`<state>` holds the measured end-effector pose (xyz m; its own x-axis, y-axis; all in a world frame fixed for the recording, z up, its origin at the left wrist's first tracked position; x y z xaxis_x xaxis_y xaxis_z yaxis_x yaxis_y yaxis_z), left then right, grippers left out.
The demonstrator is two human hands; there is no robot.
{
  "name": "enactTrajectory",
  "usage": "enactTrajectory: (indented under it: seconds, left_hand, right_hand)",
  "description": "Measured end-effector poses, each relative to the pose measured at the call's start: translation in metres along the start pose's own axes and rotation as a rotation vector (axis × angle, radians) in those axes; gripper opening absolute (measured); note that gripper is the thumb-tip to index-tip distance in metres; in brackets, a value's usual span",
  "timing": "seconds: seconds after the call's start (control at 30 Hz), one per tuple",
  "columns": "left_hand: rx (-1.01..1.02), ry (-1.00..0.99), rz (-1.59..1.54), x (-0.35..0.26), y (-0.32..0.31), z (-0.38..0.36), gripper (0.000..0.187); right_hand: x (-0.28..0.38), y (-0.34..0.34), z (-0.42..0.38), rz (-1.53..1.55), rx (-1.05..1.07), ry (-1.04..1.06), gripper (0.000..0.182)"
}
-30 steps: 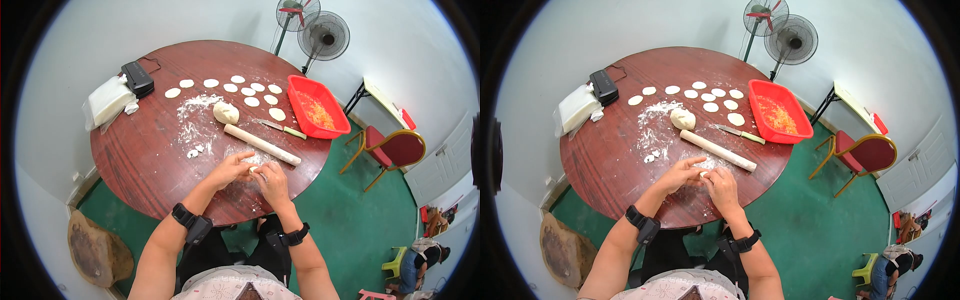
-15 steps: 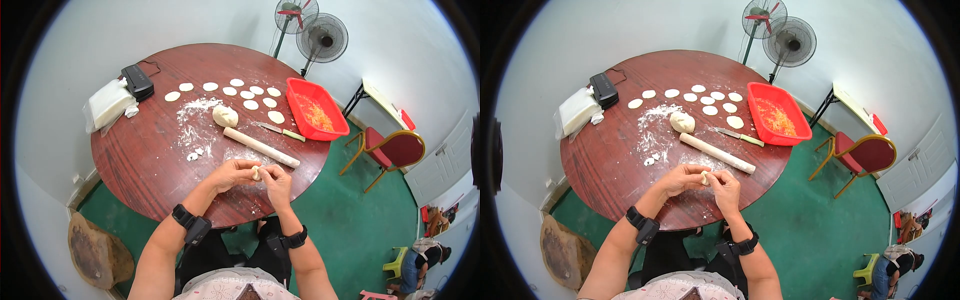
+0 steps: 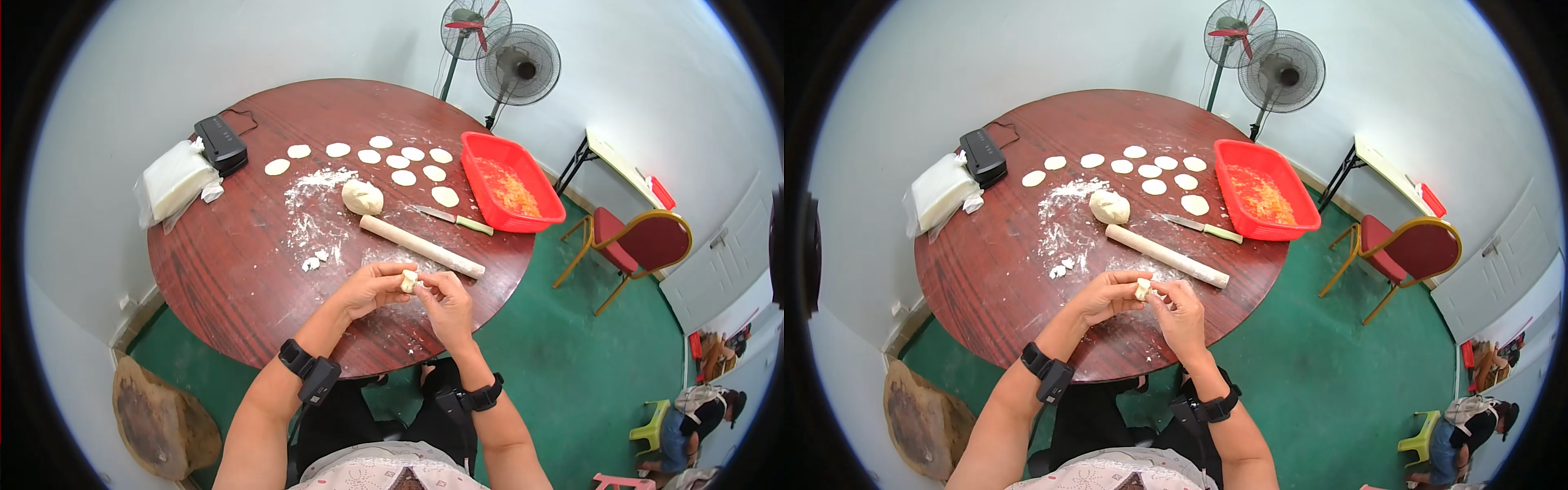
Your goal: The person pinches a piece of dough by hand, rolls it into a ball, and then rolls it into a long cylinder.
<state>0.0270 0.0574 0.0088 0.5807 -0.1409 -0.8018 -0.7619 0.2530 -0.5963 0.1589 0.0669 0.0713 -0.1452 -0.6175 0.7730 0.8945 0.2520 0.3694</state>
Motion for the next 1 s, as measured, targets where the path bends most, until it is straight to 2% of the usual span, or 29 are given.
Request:
enactTrajectory:
  seconds: [0.27,0.43,0.63,0.77,1.0]
  left_hand:
    - [0.011,0.002,-0.007,-0.002,-0.005,-0.001,0.036]
    - [0.000,0.031,0.012,0.002,0.001,-0.001,0.026]
    - [-0.070,0.053,0.099,0.004,0.003,0.001,0.019]
    - [-0.075,0.065,0.147,0.006,0.006,0.002,0.017]
    - [-0.070,0.096,0.169,0.007,0.002,0.000,0.027]
  right_hand:
    - [0.006,-0.002,0.001,-0.080,0.025,0.057,0.019]
    - [0.008,-0.003,0.000,-0.122,0.016,0.081,0.016]
    - [0.022,-0.003,0.002,-0.325,0.039,0.302,0.019]
    - [0.030,-0.004,0.004,-0.390,0.053,0.339,0.025]
    - [0.022,-0.006,0.005,-0.381,0.138,0.303,0.027]
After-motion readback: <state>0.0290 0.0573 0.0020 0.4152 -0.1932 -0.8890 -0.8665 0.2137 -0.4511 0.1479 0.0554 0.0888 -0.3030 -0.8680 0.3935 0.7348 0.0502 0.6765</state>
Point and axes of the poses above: each hand's wrist, its own z-axis towards the middle knuckle, its own y-axis out of the back of the hand, x = y × z, the point moved 7 cm from there along z, towards the middle knuckle, and after that the axes turned 4 degrees about x, right-handed, at the moved point
